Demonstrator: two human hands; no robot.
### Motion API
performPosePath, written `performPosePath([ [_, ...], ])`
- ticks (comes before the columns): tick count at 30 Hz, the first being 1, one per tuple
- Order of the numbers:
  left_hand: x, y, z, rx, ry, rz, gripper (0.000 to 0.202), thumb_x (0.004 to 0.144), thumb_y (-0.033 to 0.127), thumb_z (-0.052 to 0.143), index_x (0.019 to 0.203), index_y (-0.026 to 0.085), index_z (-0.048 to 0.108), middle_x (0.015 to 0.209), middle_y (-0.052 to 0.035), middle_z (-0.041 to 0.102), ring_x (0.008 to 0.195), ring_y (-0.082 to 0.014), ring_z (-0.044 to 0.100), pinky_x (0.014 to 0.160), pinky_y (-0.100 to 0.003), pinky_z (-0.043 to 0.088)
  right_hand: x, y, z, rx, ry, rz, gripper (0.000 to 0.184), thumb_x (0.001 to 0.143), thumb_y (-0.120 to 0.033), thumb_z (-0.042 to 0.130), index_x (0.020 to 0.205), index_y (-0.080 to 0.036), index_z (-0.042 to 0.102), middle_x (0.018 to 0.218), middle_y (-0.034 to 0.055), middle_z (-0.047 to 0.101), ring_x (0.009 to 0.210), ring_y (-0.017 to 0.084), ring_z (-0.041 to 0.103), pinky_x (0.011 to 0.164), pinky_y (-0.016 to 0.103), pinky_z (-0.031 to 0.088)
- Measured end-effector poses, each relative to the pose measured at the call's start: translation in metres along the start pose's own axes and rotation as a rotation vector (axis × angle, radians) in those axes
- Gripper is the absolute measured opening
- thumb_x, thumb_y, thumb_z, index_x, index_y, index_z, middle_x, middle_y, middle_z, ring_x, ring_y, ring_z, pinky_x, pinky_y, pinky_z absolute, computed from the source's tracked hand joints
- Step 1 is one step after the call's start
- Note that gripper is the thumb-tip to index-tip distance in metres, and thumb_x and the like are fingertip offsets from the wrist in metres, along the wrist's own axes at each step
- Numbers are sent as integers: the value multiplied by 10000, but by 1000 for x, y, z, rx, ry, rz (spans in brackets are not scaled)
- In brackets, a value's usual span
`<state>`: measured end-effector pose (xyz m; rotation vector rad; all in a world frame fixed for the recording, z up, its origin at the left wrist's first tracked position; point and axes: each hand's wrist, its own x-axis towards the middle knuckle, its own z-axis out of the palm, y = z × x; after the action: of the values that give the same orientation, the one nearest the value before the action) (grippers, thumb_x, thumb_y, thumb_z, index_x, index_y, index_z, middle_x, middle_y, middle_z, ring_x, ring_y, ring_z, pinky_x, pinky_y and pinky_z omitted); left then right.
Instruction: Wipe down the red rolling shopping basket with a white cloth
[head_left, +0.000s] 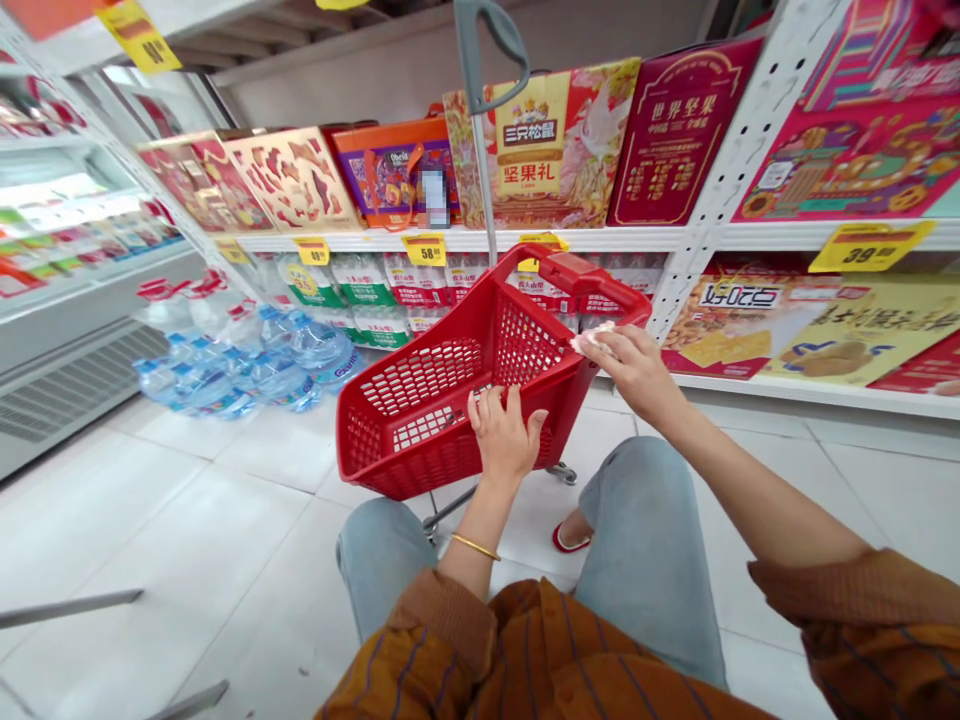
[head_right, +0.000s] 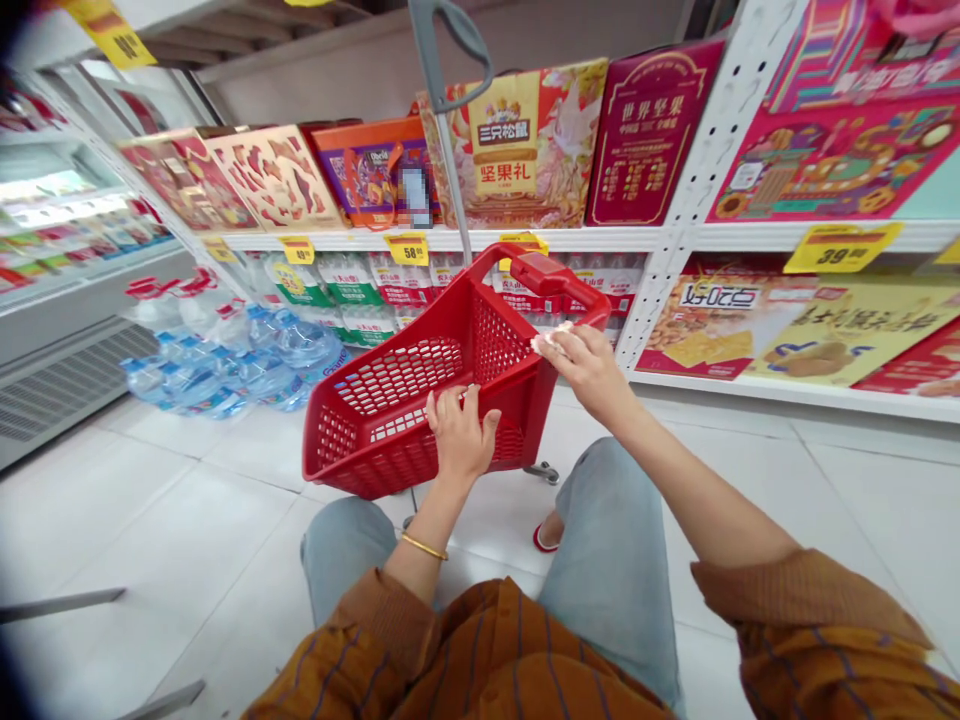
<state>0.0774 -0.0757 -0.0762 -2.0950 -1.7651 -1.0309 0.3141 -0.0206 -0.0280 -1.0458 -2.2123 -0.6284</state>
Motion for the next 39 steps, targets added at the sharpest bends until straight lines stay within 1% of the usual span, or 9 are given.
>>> performPosePath([
  [3, 23, 22, 2, -92, -10, 132, 652, 960, 556, 213, 1341, 100, 482, 1363, -181, 520, 1344, -291, 376, 1156, -510, 216, 4, -12, 8, 1, 18, -7, 395, 963, -212, 465, 1352, -242, 527, 1246, 86, 628, 1190, 265, 474, 1016, 445, 408],
  [7, 42, 36, 18, -207, -126, 245, 728, 962, 558, 62, 1444, 77, 322, 1438, -161, 474, 1322, -227, 430, 1092, -385, 332, 3, -23, 22, 73, -15, 10, 413, 964, -200, 450, 1372, -223, 503, 1298, 110, 596, 1269, 273, 441, 1062, 485, 388],
  [11, 41, 30, 32, -141, -161, 273, 752, 951, 590, 74, 1483, 85, 239, 1457, -172, 450, 1269, -252, 474, 1017, -394, 379, -2, -22, 35, 172, 52, 68, 452, 987, -169, 347, 1429, -224, 423, 1408, 104, 509, 1420, 266, 283, 1140, 547, 301],
  [15, 39, 22, 34, -29, -173, 301, 746, 945, 612, 137, 1493, 117, 244, 1473, -153, 435, 1285, -268, 448, 1034, -397, 353, -5, -26, 54, 227, 196, 252, 485, 995, -176, 290, 1469, -262, 349, 1476, 92, 429, 1474, 258, 147, 1159, 566, 273],
  [20, 42, 19, 31, 47, -193, 305, 716, 951, 597, 152, 1503, 148, 233, 1507, -122, 394, 1292, -263, 437, 1044, -387, 346, 1, -58, 85, 251, 418, 500, 578, 1001, -234, 317, 1527, -340, 101, 1599, 52, 174, 1482, 277, 2, 1163, 606, 221],
  [23, 43, 14, 30, 48, -200, 314, 736, 946, 601, 101, 1498, 138, 251, 1504, -125, 397, 1293, -265, 436, 1055, -390, 342, 6, -77, 98, 293, 446, 605, 615, 1004, -242, 296, 1523, -356, -14, 1618, 29, 70, 1478, 266, -41, 1171, 607, 187],
  [26, 43, 9, 27, 50, -198, 317, 765, 937, 616, 76, 1493, 125, 265, 1493, -147, 407, 1298, -266, 436, 1059, -395, 341, 5, -90, 108, 321, 430, 637, 629, 1005, -240, 292, 1515, -367, -54, 1620, 13, 47, 1480, 245, -29, 1187, 592, 148],
  [32, 47, -2, 23, 53, -209, 311, 801, 925, 631, 43, 1493, 107, 252, 1496, -163, 394, 1328, -265, 411, 1074, -407, 336, -13, -112, 141, 379, 393, 577, 609, 1010, -262, 311, 1518, -364, -8, 1609, 23, 140, 1480, 203, 100, 1203, 550, 149],
  [39, 51, -20, 21, 98, -215, 329, 721, 962, 566, 112, 1504, 98, 194, 1499, -189, 378, 1372, -268, 365, 1070, -417, 350, -24, -133, 162, 557, 340, 602, 493, 999, -183, 312, 1486, -261, 303, 1548, 83, 322, 1472, 189, 144, 1209, 505, 160],
])
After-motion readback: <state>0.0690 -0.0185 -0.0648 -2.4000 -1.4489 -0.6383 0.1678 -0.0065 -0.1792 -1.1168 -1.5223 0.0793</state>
